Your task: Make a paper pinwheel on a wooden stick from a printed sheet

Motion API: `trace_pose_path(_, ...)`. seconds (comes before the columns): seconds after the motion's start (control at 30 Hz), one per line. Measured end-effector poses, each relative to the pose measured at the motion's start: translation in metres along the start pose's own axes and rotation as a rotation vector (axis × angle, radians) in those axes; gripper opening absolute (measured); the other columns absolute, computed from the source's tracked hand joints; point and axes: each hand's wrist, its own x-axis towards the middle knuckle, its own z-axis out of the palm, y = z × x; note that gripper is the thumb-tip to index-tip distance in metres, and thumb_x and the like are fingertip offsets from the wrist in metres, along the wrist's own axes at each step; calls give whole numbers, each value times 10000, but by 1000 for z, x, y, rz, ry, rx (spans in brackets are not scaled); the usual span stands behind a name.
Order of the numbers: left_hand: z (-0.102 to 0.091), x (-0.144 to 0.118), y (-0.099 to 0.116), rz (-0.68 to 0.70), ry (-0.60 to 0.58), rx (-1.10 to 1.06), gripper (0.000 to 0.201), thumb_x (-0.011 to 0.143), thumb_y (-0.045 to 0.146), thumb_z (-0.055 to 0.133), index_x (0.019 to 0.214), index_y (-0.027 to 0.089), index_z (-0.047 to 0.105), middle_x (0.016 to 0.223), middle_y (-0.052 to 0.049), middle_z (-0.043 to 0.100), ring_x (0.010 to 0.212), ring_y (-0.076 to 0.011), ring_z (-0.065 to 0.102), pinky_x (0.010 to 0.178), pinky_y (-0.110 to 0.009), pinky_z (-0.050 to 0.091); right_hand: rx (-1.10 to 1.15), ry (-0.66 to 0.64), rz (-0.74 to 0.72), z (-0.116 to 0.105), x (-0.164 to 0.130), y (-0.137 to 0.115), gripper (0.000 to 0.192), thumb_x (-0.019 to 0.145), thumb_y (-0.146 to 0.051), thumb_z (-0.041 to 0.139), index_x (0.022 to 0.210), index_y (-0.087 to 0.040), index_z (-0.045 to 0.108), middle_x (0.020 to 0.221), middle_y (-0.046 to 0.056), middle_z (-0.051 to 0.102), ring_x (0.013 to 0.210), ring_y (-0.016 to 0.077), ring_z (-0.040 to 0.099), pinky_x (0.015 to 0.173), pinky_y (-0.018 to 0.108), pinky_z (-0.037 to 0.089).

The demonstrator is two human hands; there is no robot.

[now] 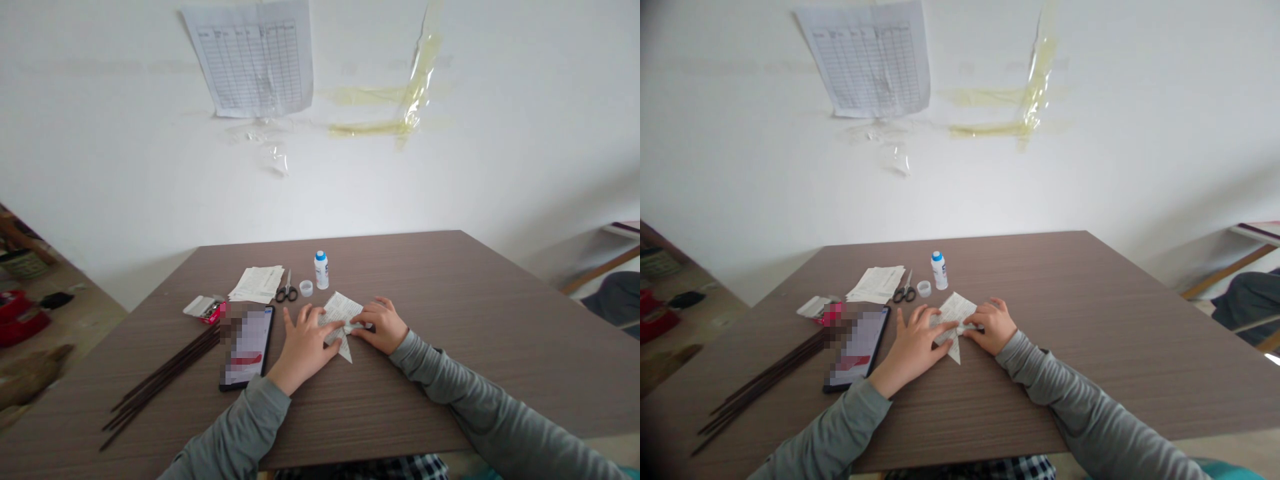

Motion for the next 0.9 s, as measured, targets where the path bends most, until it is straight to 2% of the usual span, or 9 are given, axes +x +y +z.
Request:
trace_pose_path(0.3,0,0,1,-5,-22,-13,472,1167,312,890,1602,481,961,1808,-124,781,1808,-550,581,1496,-1079,266,-25,-21,-23,3,0,5,122,1135,-462,917,1201,-431,1015,1019,57,956,1051,369,930,1315,711,635)
trace_pose_path(0.5,-1,2,0,-34,-2,-58,569,1123,332,939,1682,430,908,1717,-139,810,1712,-512,649,1514,-1041,304,-14,-8,-1,4,-1,5,97,1096,-373,969,1183,-380,1012,1002,38,948,1066,340,925,1343,655,615)
trace_pose_path(0.77,-8,1,5,-39,-69,-15,522,1179,327,893,1686,446,918,1823,-152,766,1825,-528,578,1514,-1065,247,-1,-12,3,0,0,1,94,1085,-345,982,1173,-359,1013,979,39,932,1041,328,914,1346,651,608)
trace_pose_path(0.9,-9,2,4,-26,-63,-22,523,1168,340,913,1681,440,924,1823,-154,776,1829,-549,561,1506,-1079,233,-2,-34,23,-1,0,0,109,1087,-348,977,1188,-347,1020,996,53,934,1061,337,916,1363,673,589)
